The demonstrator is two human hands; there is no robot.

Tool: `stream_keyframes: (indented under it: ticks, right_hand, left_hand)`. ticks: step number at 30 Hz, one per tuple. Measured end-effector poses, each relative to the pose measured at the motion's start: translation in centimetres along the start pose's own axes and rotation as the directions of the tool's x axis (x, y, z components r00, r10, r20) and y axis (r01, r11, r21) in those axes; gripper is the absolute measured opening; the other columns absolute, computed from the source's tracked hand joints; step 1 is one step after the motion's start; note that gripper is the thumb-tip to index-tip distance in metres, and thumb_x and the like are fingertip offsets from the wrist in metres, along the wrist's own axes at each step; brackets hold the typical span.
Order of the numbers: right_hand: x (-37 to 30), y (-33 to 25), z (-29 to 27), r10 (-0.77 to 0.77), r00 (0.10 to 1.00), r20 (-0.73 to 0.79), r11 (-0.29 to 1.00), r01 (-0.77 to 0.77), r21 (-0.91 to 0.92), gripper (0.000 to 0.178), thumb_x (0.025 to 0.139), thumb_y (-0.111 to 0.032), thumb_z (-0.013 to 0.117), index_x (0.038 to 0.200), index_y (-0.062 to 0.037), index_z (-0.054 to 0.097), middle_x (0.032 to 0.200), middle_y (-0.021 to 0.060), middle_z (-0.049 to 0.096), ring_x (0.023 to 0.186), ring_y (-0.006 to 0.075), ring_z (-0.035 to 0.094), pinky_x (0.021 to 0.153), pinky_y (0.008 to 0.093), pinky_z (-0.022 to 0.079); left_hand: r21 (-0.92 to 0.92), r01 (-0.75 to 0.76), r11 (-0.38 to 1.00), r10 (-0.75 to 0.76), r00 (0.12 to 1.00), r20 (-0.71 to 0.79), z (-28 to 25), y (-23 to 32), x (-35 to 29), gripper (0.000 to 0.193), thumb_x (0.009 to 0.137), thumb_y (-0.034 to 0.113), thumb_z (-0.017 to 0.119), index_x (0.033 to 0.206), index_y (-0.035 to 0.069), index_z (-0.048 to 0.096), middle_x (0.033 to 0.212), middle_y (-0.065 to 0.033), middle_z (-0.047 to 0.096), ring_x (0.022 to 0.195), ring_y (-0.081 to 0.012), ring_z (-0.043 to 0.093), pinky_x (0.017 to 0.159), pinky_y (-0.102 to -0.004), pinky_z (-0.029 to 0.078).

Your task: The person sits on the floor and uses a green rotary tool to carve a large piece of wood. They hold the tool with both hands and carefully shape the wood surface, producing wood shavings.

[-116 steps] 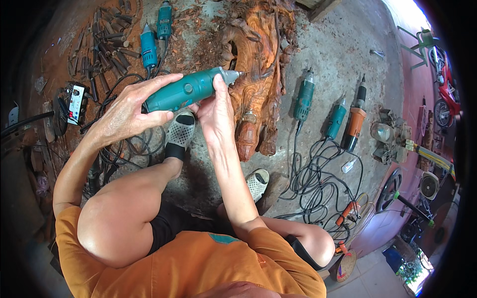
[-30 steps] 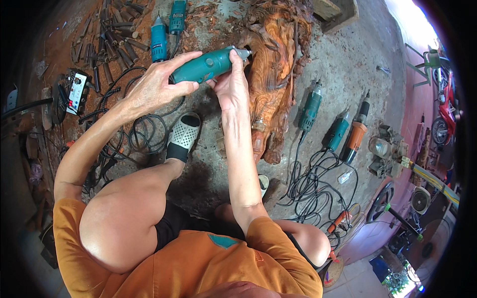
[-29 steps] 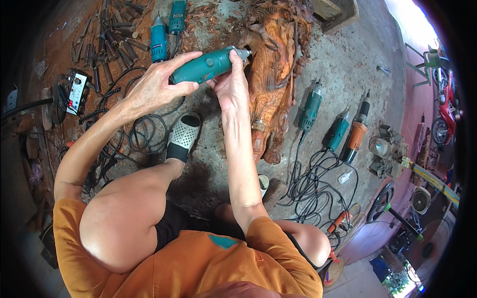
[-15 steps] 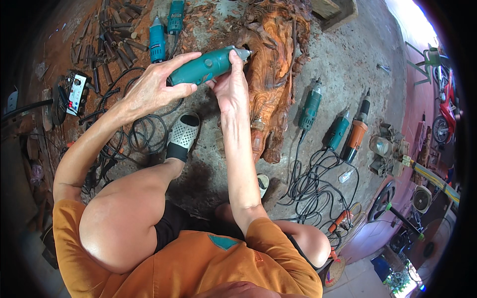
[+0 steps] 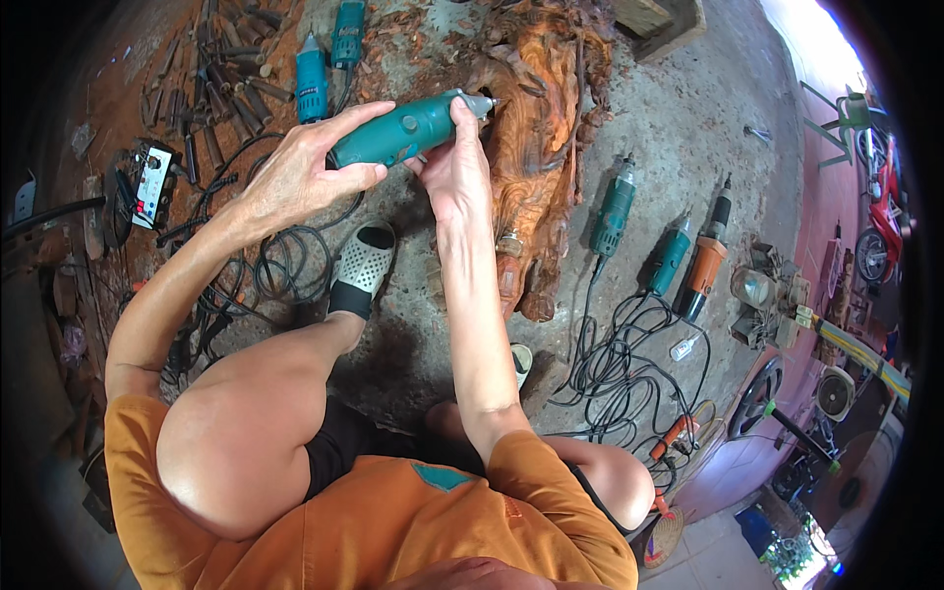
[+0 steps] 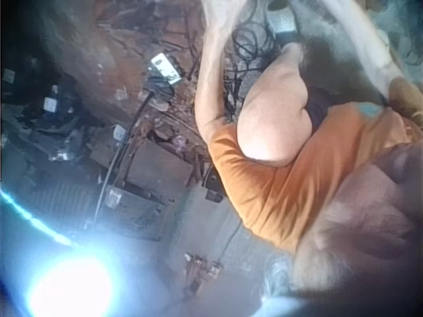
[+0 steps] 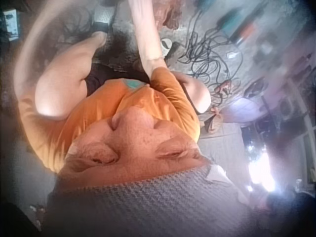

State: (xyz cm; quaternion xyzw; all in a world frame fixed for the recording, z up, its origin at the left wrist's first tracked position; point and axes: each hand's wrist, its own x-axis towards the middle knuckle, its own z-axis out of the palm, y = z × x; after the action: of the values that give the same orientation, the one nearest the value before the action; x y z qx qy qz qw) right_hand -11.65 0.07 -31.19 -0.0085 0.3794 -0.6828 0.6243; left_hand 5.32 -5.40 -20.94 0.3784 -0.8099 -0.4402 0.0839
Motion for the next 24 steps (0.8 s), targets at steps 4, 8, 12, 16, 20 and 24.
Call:
stream_keyframes:
  ticks: [4, 8, 12, 16, 20, 24]
  right_hand:
    - [0.31, 0.10, -0.21, 0.019, 0.999, 0.031, 1.000, -0.019, 0.001, 0.052, 0.090, -0.053, 0.070, 0.124, -0.0174, 0.054, 0.113, 0.0033, 0.063, 0.106, 0.0186, 0.062, 0.088, 0.0460, 0.051]
    - [0.55, 0.03, -0.16, 0.003, 1.000, -0.010, 1.000, -0.003, 0.021, 0.048, 0.093, -0.049, 0.069, 0.119, -0.0116, 0.056, 0.104, 0.0054, 0.066, 0.094, 0.0186, 0.069, 0.076, 0.0418, 0.060]
    - [0.53, 0.11, -0.39, 0.002, 1.000, -0.009, 1.000, -0.001, 0.025, 0.049, 0.092, -0.049, 0.069, 0.120, -0.0119, 0.056, 0.105, 0.0053, 0.066, 0.094, 0.0184, 0.068, 0.076, 0.0417, 0.060]
    - [0.32, 0.01, -0.33, -0.004, 1.000, -0.018, 1.000, 0.005, 0.028, 0.050, 0.091, -0.050, 0.070, 0.121, -0.0128, 0.055, 0.106, 0.0049, 0.066, 0.095, 0.0183, 0.068, 0.077, 0.0419, 0.060]
    - [0.14, -0.22, -0.43, 0.009, 1.000, -0.021, 1.000, -0.008, 0.015, 0.050, 0.092, -0.051, 0.070, 0.122, -0.0135, 0.055, 0.107, 0.0043, 0.065, 0.096, 0.0178, 0.068, 0.077, 0.0413, 0.059]
    - [-0.01, -0.17, -0.57, 0.002, 1.000, -0.013, 1.000, -0.002, 0.000, 0.050, 0.092, -0.051, 0.069, 0.122, -0.0141, 0.055, 0.107, 0.0042, 0.066, 0.097, 0.0175, 0.067, 0.076, 0.0402, 0.058]
  left_hand:
    - [-0.018, 0.014, 1.000, -0.014, 1.000, -0.006, 0.06, -0.13, 0.13, 0.069, 0.085, 0.029, 0.074, 0.146, 0.007, 0.050, 0.123, -0.0197, 0.067, 0.108, -0.0283, 0.066, 0.094, -0.0406, 0.051]
    - [-0.009, 0.032, 0.999, -0.032, 0.999, 0.008, -0.02, 0.21, 0.43, 0.069, 0.084, 0.029, 0.075, 0.145, 0.005, 0.050, 0.127, -0.0223, 0.065, 0.110, -0.0318, 0.067, 0.095, -0.0414, 0.051]
    - [0.005, 0.009, 1.000, -0.009, 1.000, -0.004, 0.22, 0.01, 0.38, 0.068, 0.085, 0.029, 0.074, 0.145, 0.007, 0.050, 0.122, -0.0195, 0.067, 0.106, -0.0287, 0.067, 0.093, -0.0402, 0.051]
    - [0.014, -0.001, 1.000, 0.001, 1.000, -0.014, 0.43, -0.15, 0.28, 0.066, 0.086, 0.028, 0.071, 0.147, 0.011, 0.050, 0.114, -0.0143, 0.071, 0.099, -0.0221, 0.067, 0.091, -0.0385, 0.051]
    - [0.009, 0.038, 0.999, -0.038, 0.999, 0.012, 0.35, 0.21, 0.30, 0.066, 0.086, 0.027, 0.071, 0.146, 0.011, 0.050, 0.117, -0.0147, 0.070, 0.102, -0.0230, 0.067, 0.092, -0.0389, 0.050]
    - [0.017, -0.005, 1.000, 0.005, 1.000, 0.007, 0.42, -0.06, 0.13, 0.067, 0.086, 0.026, 0.072, 0.147, 0.010, 0.050, 0.124, -0.0161, 0.068, 0.110, -0.0248, 0.065, 0.097, -0.0397, 0.049]
